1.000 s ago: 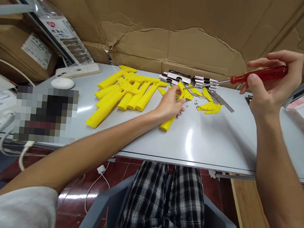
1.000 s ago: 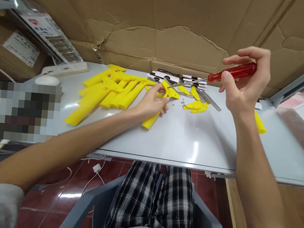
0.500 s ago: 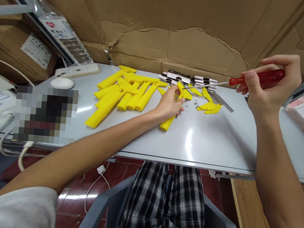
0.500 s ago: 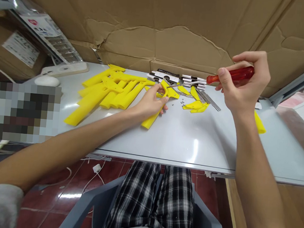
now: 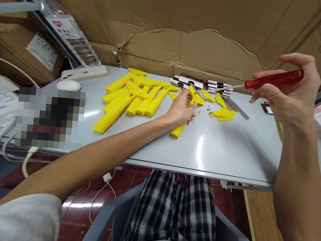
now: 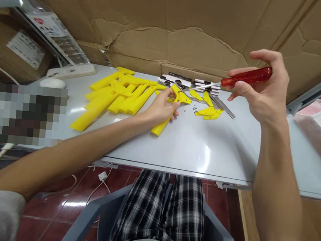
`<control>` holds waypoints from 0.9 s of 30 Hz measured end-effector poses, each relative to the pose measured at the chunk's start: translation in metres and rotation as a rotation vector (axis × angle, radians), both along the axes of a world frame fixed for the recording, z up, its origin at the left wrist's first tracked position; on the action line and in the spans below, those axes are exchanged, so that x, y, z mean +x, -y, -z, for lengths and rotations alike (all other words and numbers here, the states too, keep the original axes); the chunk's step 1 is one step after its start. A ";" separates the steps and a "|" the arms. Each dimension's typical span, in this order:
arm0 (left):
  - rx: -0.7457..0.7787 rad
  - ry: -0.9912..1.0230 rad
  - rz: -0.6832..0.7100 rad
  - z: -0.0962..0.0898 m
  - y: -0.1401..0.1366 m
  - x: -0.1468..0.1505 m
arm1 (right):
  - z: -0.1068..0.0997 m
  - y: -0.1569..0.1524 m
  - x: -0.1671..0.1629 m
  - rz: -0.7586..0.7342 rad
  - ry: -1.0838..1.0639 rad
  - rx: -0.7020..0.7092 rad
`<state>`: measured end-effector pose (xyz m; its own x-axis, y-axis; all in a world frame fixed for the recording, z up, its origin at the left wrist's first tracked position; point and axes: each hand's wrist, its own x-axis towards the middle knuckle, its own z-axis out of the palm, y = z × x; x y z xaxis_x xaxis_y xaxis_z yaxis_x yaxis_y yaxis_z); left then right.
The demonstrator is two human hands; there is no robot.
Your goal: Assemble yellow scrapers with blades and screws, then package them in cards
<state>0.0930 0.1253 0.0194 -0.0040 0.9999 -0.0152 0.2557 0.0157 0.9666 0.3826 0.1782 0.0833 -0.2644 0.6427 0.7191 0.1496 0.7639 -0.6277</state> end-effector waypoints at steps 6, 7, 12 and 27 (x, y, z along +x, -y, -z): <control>0.037 -0.019 -0.006 0.003 0.000 0.000 | -0.001 0.008 -0.011 0.100 -0.050 0.039; 0.038 -0.022 -0.009 0.003 0.000 0.000 | -0.001 0.008 -0.012 0.118 -0.055 0.049; 0.033 -0.033 -0.010 0.004 -0.001 0.000 | 0.001 0.008 -0.017 0.197 -0.060 0.118; -0.032 0.336 0.177 -0.003 -0.012 -0.006 | 0.029 -0.044 0.029 0.363 -0.884 -0.403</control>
